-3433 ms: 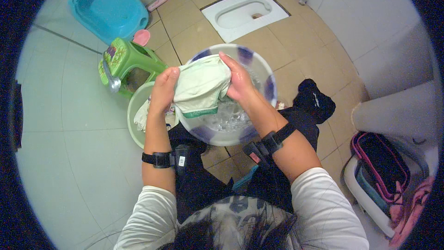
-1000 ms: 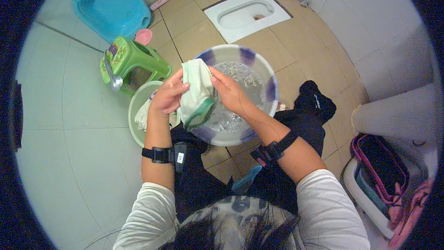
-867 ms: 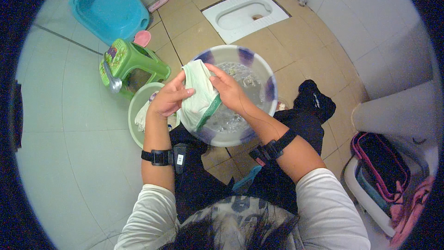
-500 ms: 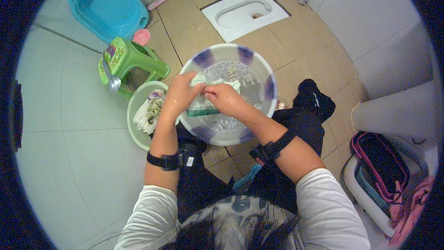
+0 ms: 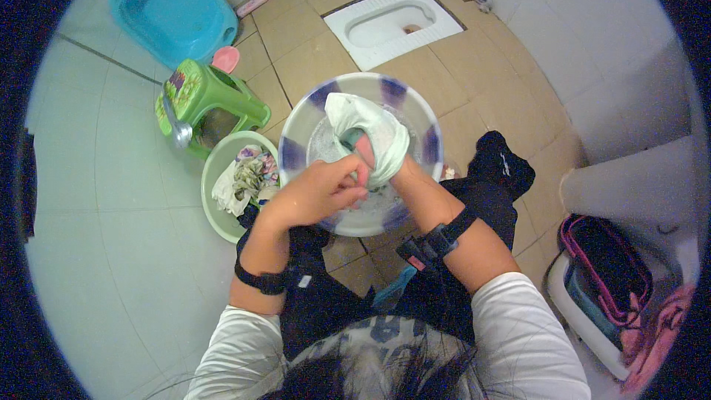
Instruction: The person sits on a small stool and hand-washes clothes in a large basin filled with soapy water. They scrub a light-colored cloth, wring it out, and then add a dark garment to the basin, submerging and scrubbing it by hand.
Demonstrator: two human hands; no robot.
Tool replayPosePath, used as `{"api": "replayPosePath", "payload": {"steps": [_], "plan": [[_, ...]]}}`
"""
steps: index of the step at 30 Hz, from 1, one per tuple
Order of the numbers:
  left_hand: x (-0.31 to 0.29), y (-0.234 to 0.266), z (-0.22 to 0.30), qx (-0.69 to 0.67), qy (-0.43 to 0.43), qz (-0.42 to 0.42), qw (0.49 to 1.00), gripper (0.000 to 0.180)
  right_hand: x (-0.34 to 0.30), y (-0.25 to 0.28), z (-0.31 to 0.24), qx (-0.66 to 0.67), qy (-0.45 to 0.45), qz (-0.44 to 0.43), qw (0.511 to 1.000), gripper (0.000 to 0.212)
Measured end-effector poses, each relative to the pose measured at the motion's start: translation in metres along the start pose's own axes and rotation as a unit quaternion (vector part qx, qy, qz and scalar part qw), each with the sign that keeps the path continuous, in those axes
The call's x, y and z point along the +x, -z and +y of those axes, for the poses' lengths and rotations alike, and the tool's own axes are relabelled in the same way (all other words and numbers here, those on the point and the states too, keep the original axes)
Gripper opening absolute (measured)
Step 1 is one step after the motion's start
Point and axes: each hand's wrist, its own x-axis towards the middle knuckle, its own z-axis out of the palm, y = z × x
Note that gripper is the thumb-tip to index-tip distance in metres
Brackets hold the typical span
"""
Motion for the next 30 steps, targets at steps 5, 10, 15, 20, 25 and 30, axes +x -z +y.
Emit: {"api": "replayPosePath", "payload": {"steps": [5,10,15,20,25,30], "plan": [[0.005,0.049,-0.052,-0.13,0.179,0.119,0.968,0.021,0.013,-0.01,-0.024,0.305,-0.115,-0.036,0.945,0.035],[0.016,0.032,-0.058,-0.224,0.032,0.212,0.951,0.025,0.001,-0.025,-0.038,0.281,-0.138,-0.106,0.944,0.034],[0.018,0.03,-0.05,-0.243,0.016,0.161,0.956,0.026,0.001,-0.006,-0.028,0.273,-0.15,-0.134,0.941,0.035],[0.013,0.038,-0.07,-0.278,0.047,0.243,0.928,0.023,0.001,-0.005,-0.023,0.054,-0.068,-0.158,0.984,0.036],[0.013,0.041,-0.046,-0.449,0.036,0.316,0.835,0.023,0.0,0.0,-0.024,0.226,-0.222,-0.151,0.936,0.038],[0.014,0.044,-0.049,-0.348,0.009,0.406,0.845,0.026,0.002,0.004,-0.019,0.036,-0.297,-0.033,0.954,0.031]]}}
